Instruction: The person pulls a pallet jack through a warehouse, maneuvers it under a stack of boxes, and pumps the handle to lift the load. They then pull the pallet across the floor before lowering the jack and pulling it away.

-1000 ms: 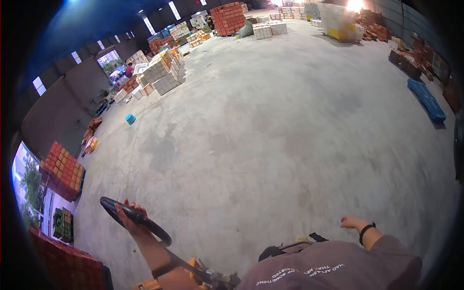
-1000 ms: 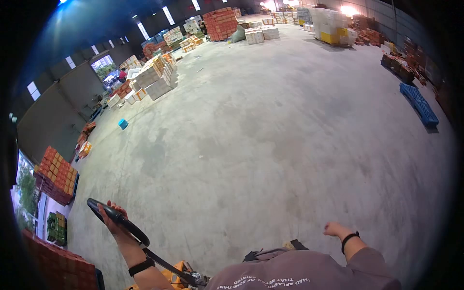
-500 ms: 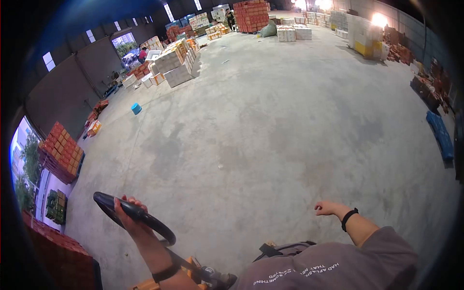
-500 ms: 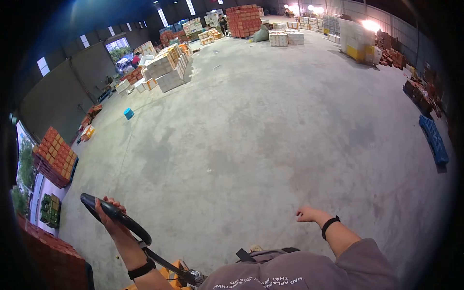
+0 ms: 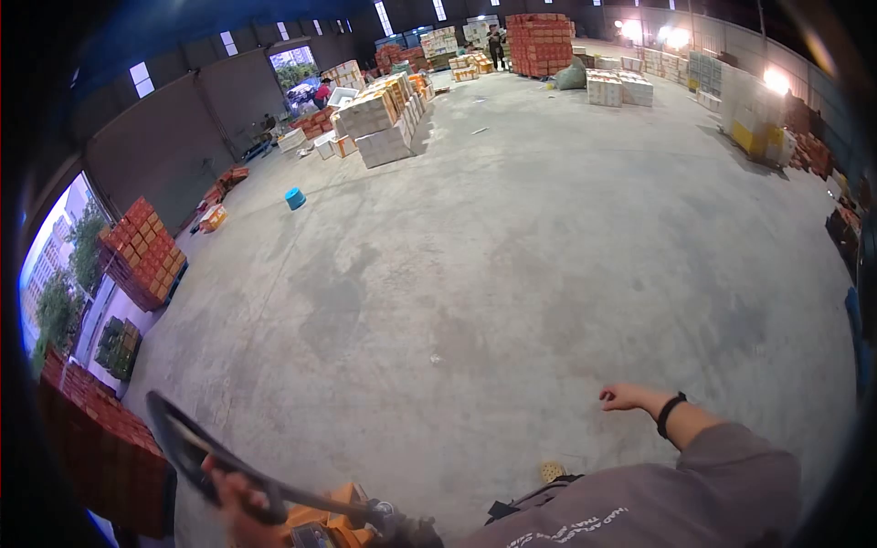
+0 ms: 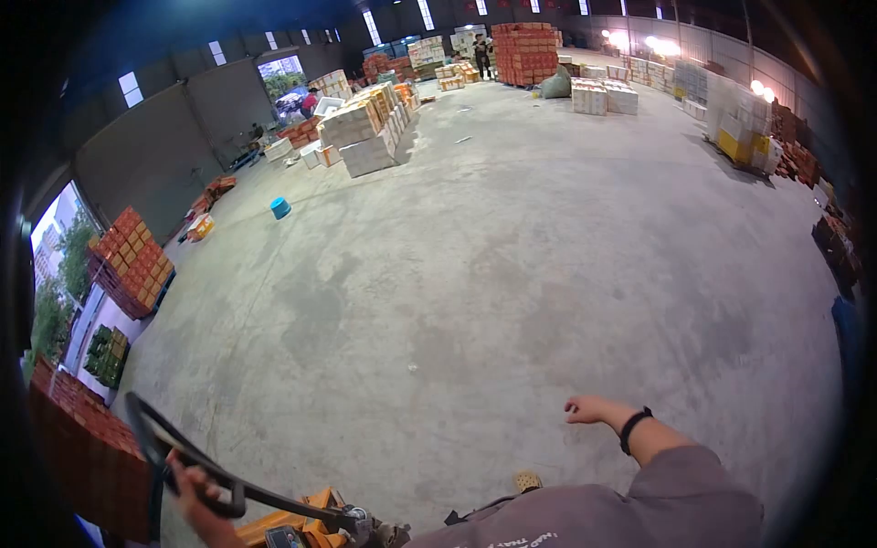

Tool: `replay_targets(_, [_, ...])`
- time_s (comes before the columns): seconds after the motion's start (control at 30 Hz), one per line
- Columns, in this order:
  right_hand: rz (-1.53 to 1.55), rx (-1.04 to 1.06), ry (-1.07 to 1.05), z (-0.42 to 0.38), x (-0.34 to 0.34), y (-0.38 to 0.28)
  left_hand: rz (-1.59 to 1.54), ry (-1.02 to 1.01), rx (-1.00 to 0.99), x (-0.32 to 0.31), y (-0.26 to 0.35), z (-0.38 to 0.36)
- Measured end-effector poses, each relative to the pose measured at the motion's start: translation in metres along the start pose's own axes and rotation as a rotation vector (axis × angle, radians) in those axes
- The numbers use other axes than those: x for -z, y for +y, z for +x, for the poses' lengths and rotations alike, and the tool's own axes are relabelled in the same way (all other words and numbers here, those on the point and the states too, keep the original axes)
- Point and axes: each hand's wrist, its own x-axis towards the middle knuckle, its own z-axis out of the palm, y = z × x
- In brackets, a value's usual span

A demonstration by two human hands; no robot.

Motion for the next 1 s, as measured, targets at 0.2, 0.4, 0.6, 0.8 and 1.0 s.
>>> replay_targets(0.2, [-0.271,0.123,-0.104,0.054,0.049,-0.077,0.542,0.304,-0.385,-0.008,0.027,-0.031])
replay_targets(0.4, [-0.214,0.212,-0.269,0.022,0.036,-0.101,0.306,0.169,-0.378,-0.048,-0.006,-0.010])
replay_targets(0.6, [-0.252,0.121,-0.289,-0.031,0.028,-0.009,0.192,-0.095,-0.369,-0.040,-0.002,-0.026])
replay_targets(0.8, [-0.171,-0.275,-0.403,-0.053,0.063,0.100,0.400,-0.007,-0.376,-0.035,0.037,-0.074])
replay_targets(1.0, [-0.248,0.060,-0.269,0.017,0.102,0.206,1.298,0.789,-0.986,-0.057,0.004,-0.085])
